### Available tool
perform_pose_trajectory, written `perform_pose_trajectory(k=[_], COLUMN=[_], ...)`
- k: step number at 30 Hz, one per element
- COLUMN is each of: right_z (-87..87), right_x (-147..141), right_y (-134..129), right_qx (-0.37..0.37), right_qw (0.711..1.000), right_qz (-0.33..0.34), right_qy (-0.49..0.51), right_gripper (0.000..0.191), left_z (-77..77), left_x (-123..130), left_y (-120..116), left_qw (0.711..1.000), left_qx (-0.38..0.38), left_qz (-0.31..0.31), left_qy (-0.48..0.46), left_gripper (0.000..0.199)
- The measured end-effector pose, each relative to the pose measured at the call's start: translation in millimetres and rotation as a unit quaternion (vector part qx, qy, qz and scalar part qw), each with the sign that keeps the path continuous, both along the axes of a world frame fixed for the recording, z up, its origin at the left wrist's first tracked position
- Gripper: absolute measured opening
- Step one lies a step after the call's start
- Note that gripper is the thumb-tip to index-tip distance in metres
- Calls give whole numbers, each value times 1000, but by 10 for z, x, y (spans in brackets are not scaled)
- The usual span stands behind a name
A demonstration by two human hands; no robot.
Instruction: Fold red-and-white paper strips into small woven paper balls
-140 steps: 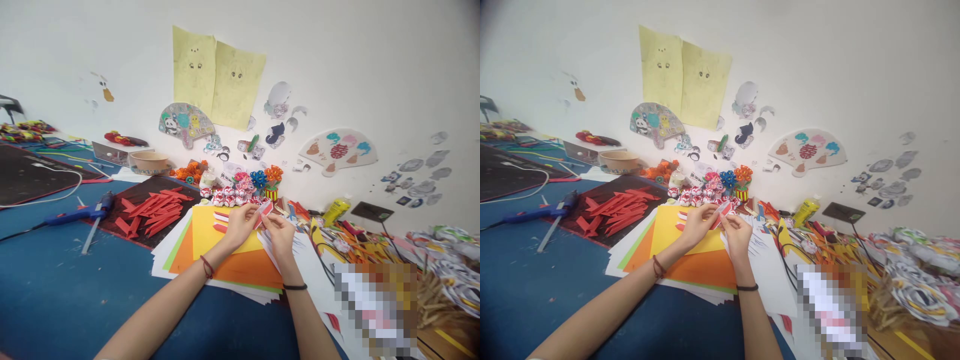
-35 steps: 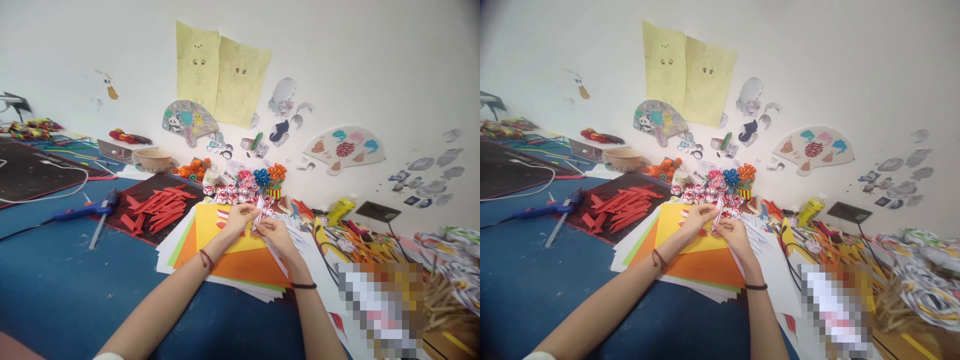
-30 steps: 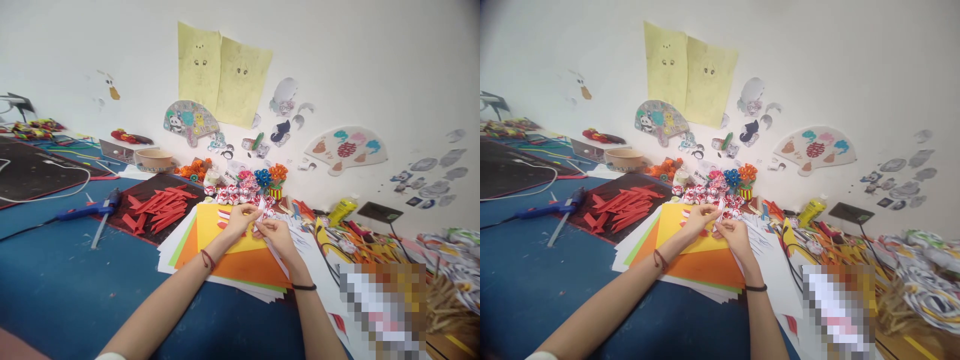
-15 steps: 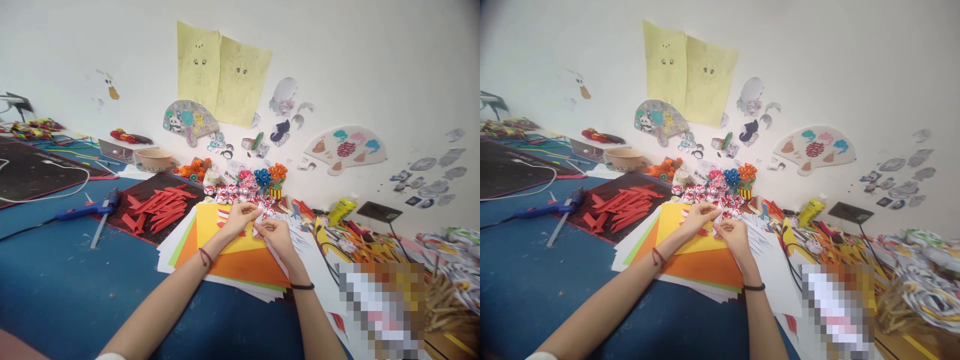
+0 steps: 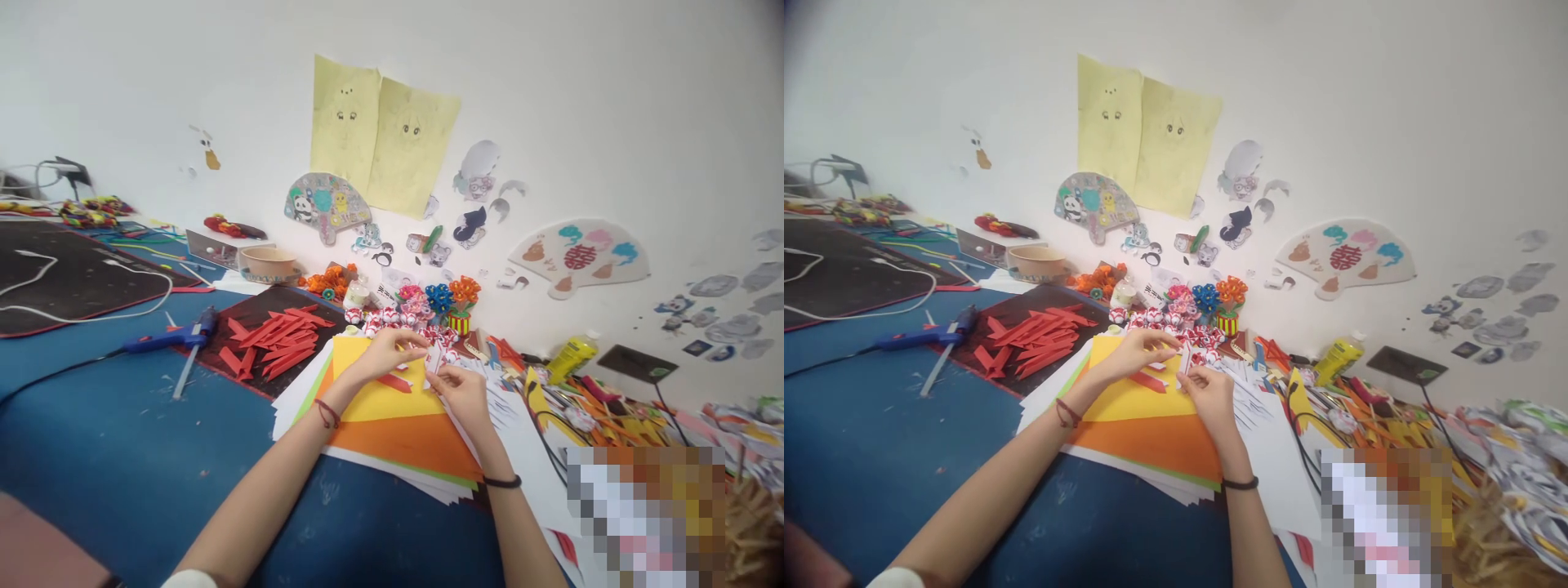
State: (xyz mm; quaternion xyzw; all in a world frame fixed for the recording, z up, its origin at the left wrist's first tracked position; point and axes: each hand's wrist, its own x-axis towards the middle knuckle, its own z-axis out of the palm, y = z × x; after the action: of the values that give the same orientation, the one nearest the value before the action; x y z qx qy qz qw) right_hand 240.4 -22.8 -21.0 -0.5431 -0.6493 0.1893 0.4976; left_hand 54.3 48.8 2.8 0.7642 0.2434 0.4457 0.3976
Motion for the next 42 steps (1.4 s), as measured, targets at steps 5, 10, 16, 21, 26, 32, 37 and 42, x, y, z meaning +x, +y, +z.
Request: perform_pose_trajectory(k=[5,10,16,21,26,32,37,42], right_z=[-30,-94,-35,-24,-14,6,14,-18], right_x=[-2,-39,-123,-146,-140,-143,-156,-134], right_y=[13,13,-53,-69,-67,-68,-69,-63], right_qx=[3,12,112,145,144,142,121,98], right_qw=[1000,998,980,973,974,975,980,985], right_qz=[-3,-12,-25,-30,-26,-33,-18,-16], right_qy=[-19,-65,-162,-177,-173,-171,-155,-139], right_gripper=[36,33,27,26,27,27,27,28], left_z=[106,7,-100,-123,-164,-211,-199,-186], left_x=[-955,-1565,-1599,-1628,-1646,-1634,-1628,-1637], left_y=[143,89,-17,-81,-106,-140,-138,-152], left_qw=[887,800,774,744,728,727,717,712], left_qx=[144,165,208,228,217,237,249,238], left_qz=[312,356,365,372,380,366,370,387], left_qy=[309,455,474,506,527,531,535,534], left_gripper=[17,14,24,27,29,30,29,27])
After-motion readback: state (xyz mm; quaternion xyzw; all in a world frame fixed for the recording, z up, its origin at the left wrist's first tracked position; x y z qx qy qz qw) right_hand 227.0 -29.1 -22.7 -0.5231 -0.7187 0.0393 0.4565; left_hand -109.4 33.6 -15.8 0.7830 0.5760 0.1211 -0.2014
